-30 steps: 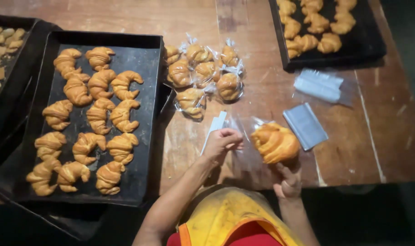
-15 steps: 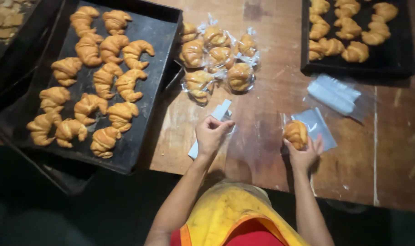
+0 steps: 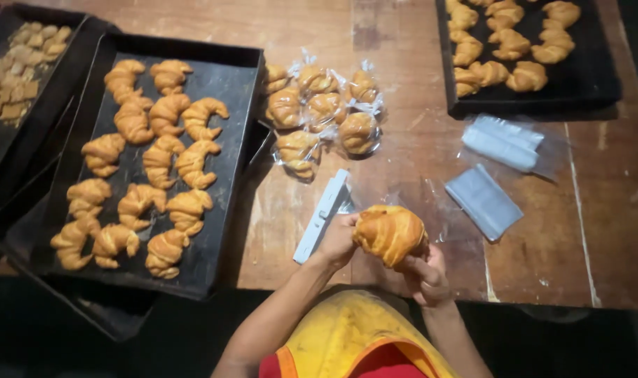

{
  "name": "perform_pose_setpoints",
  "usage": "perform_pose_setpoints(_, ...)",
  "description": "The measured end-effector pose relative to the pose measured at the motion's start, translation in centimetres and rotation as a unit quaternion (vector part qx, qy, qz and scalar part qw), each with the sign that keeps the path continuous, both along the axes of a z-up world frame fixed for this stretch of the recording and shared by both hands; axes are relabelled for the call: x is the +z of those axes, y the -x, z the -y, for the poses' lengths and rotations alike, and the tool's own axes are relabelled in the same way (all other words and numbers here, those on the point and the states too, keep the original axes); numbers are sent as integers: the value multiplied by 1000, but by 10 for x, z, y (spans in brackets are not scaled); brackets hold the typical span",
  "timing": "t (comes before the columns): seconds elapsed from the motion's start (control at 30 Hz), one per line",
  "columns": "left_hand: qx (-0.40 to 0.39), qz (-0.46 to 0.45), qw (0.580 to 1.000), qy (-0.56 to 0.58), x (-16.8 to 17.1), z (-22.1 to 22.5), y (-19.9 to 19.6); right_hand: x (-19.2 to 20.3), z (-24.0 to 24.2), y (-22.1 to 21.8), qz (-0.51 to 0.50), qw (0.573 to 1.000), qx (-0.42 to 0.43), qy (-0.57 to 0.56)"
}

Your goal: The person picks baked croissants one at a time from black baking trays on a wooden table, opens a clear plastic bag, inserts a croissant into it, and places the bagged croissant in a pile on the table, repeating the cycle for many croissants.

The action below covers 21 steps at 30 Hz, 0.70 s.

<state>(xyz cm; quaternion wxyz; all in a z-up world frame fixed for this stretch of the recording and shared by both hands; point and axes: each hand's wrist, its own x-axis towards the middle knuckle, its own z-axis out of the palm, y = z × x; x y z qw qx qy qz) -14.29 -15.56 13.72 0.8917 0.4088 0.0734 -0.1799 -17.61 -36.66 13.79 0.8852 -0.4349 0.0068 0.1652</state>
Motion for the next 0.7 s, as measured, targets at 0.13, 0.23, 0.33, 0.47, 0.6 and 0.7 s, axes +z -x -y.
perform_pose_setpoints(0.13,49,-110,990,77,5,-8,-3,21,0,-4,22,999,-32,13)
perform_pose_setpoints(0.23,131,-39,990,15,1,0,3,31,-3,-3,47,991,-70,99)
perform_pose_setpoints(0.33,237,114,931,-254,35,13,16,78,-27,0,131,919,-65,366)
perform_pose_setpoints(0.47,291,411,744,-440,66,7,26,79,-31,-7,333,748,-104,564)
perform_pose_setpoints(0.6,161,584,671,-428,95,-2,27,71,-35,-20,291,775,-82,556)
perform_pose_setpoints(0.7,77,639,632,-432,57,13,33,57,-49,-30,-58,963,-28,262)
